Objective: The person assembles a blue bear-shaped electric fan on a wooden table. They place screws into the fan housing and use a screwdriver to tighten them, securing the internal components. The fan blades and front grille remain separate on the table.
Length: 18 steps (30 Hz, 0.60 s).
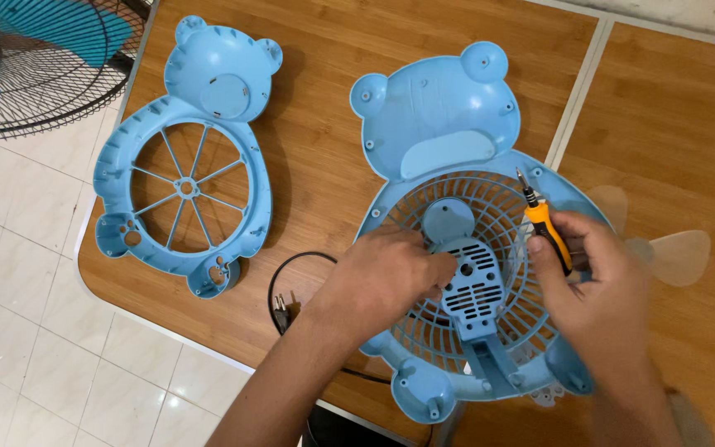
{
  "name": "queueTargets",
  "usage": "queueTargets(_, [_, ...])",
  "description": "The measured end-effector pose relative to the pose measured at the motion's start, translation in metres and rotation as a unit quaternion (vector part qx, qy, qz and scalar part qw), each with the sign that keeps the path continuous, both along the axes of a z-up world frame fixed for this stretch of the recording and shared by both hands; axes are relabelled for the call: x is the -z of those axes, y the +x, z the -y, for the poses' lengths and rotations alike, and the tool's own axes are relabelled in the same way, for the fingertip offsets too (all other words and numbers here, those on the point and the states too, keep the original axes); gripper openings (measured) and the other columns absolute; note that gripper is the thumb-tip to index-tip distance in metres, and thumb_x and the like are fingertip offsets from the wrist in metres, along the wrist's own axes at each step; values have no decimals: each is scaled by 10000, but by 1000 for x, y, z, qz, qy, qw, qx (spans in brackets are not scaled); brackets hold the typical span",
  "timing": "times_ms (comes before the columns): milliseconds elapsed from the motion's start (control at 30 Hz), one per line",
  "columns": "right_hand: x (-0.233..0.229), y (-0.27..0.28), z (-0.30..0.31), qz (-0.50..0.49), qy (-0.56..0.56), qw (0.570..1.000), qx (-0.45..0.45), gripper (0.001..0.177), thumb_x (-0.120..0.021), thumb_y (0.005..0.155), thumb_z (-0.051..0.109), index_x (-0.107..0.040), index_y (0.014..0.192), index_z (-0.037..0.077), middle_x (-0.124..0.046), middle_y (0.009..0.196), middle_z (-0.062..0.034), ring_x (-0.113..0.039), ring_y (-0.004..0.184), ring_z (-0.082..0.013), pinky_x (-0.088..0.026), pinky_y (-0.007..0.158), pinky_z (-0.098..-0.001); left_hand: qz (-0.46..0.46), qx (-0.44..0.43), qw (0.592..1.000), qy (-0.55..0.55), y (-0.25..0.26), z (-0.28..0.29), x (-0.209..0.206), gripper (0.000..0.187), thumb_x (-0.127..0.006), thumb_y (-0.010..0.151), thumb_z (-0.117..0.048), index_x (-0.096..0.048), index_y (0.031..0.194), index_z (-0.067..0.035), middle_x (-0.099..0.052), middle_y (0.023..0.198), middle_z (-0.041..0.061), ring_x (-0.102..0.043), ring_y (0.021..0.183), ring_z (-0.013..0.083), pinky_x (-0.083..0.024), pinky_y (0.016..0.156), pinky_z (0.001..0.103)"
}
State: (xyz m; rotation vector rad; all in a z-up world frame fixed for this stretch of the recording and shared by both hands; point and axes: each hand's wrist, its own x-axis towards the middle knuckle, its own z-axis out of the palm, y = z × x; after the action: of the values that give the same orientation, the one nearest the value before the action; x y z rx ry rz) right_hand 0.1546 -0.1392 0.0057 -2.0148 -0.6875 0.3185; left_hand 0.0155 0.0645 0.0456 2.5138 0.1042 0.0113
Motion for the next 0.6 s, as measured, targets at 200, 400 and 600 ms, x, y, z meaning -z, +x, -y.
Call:
queueTargets(200, [0,1,0,1,-11,1000,9,315,-745,985,131,-655,1240,-33,-740,1027,-106,-701,870,-129,-552,790,-262,26,11,1000,6,5,0,-2,68,-745,752,-162,-690,780,-132,-662,773,106,-678,819,311,-534,717,459])
queueTargets(400, [2,-9,-6,-25,19,998,47,305,-736,1001,125,-650,1251,-28,-737,1061,-92,-680,895,-108,-548,819,-253,6,20,999,26,10,-6,0,48,-726,775,-163,-698,780,-125,-666,752,97,-680,813,303,-537,743,465])
queueTargets(600, [-2,-9,-10,-21,19,998,51,290,-739,1000,109,-657,1243,-27,-741,1048,-89,-681,881,-106,-550,809,-254,-5,47,990,130,17,-1,2,44,-676,790,-123,-719,785,-135,-681,762,91,-691,841,279,-548,751,436])
